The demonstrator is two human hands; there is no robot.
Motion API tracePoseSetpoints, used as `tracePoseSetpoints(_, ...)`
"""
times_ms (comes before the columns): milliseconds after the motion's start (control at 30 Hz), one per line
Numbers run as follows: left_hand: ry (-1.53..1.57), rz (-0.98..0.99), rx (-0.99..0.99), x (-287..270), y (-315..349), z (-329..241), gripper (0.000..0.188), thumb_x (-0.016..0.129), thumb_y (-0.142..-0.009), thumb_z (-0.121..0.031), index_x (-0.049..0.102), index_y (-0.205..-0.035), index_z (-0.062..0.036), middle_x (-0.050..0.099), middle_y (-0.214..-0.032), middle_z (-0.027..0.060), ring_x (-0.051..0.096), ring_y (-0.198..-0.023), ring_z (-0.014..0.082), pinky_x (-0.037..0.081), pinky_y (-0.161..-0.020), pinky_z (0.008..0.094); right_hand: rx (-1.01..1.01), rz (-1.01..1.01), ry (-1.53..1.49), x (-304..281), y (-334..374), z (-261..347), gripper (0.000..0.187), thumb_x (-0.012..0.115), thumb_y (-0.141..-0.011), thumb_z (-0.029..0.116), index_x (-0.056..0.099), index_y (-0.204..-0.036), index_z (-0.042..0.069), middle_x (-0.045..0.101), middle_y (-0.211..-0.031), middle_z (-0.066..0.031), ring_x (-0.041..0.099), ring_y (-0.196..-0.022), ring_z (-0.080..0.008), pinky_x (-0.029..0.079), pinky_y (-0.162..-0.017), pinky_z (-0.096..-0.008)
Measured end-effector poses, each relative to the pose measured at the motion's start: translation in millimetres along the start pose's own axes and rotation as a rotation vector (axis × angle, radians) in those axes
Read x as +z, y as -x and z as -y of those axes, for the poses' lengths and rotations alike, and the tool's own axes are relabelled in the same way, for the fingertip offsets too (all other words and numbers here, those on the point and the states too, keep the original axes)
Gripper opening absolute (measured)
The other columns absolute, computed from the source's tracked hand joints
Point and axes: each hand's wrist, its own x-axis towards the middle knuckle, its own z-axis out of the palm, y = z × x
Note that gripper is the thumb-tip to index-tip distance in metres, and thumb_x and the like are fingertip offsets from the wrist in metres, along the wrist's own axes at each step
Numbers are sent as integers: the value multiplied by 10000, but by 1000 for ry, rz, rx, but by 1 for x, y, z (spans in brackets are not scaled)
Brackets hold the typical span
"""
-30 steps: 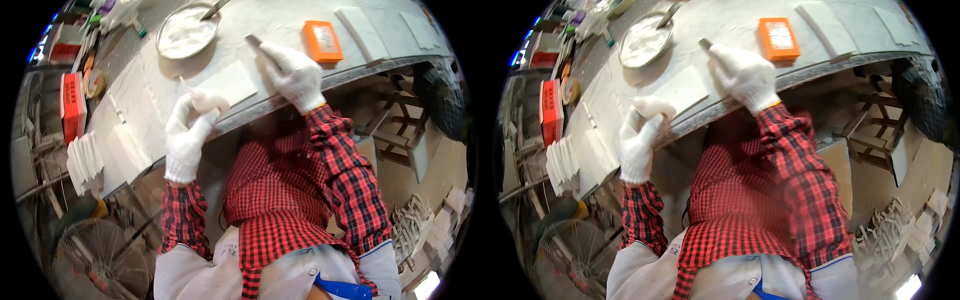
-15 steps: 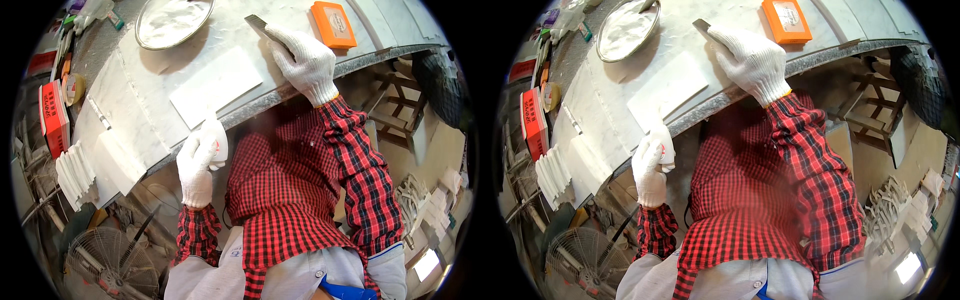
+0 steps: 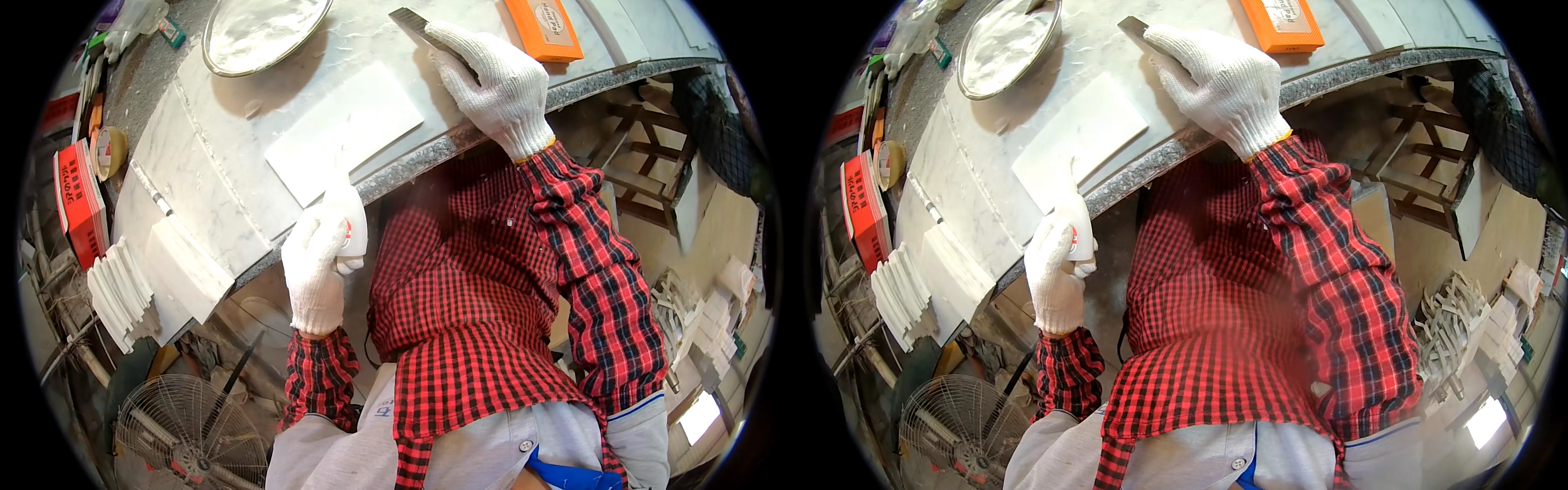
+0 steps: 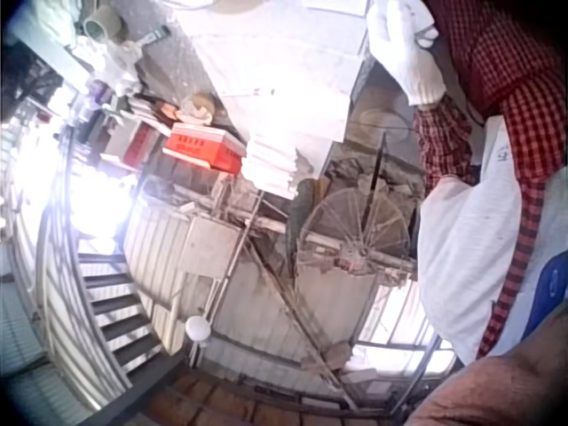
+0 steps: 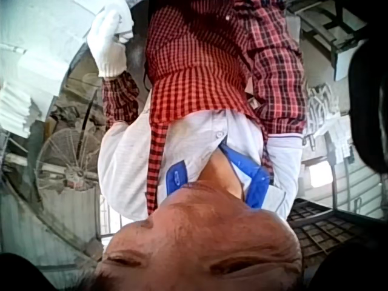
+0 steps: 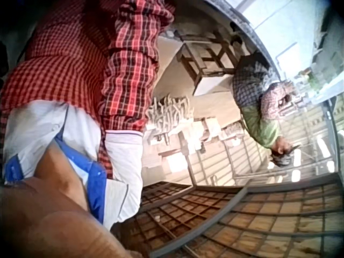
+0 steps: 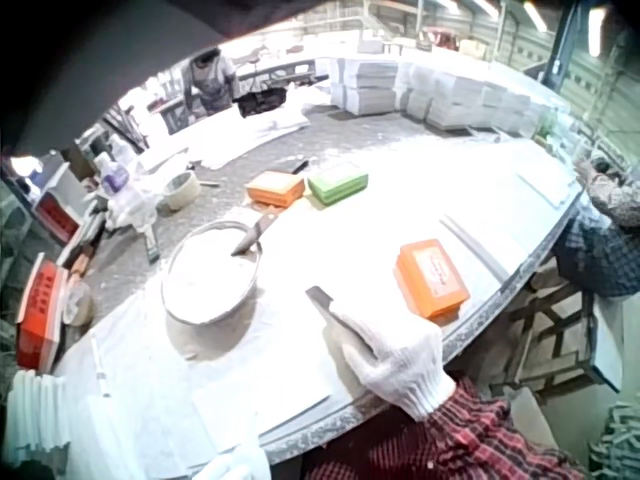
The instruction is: The person uses a metal scraper to smooth and shape the edges of white rectangular plaster tiles on a workbench. They repeatedly scrape the edges, flip the tiles, and inspect the surfaces while other workers perform similar tasks nearby.
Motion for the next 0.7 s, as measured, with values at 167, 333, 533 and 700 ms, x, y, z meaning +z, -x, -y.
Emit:
tracePoseSetpoints(167,3,-4,12,5,1,-3,461,651,-976,-317,615,-1254,49,640,-909,71,613,-734,127,441,-548,243,-80,-85,-6,7,1,-11,306,784,-898,259,777,-1187,158,779,-965,-76,751,-796,-236,606,-712,-313)
tracePoseSetpoints(333,57,-2,18,5,2,-3,399,654,-988,-250,641,-1238,61,663,-899,70,608,-694,101,455,-551,219,-57,-46,11,1,3,-5,328,782,-912,239,769,-1229,155,786,-1006,-82,763,-829,-226,609,-738,-304)
tracePoseSetpoints(533,79,-16,24,8,3,-3,364,652,-994,-209,653,-1230,68,668,-902,67,607,-683,89,461,-549,208,-82,-66,9,4,5,-11,318,776,-924,255,769,-1228,160,787,-982,-77,761,-805,-222,609,-720,-304)
tracePoseSetpoints(700,8,-33,1,8,5,-4,431,620,-1007,-296,617,-1266,49,655,-918,73,631,-757,130,439,-550,226,-74,-61,9,4,4,-9,313,773,-930,259,769,-1226,156,789,-998,-77,765,-817,-219,612,-726,-303)
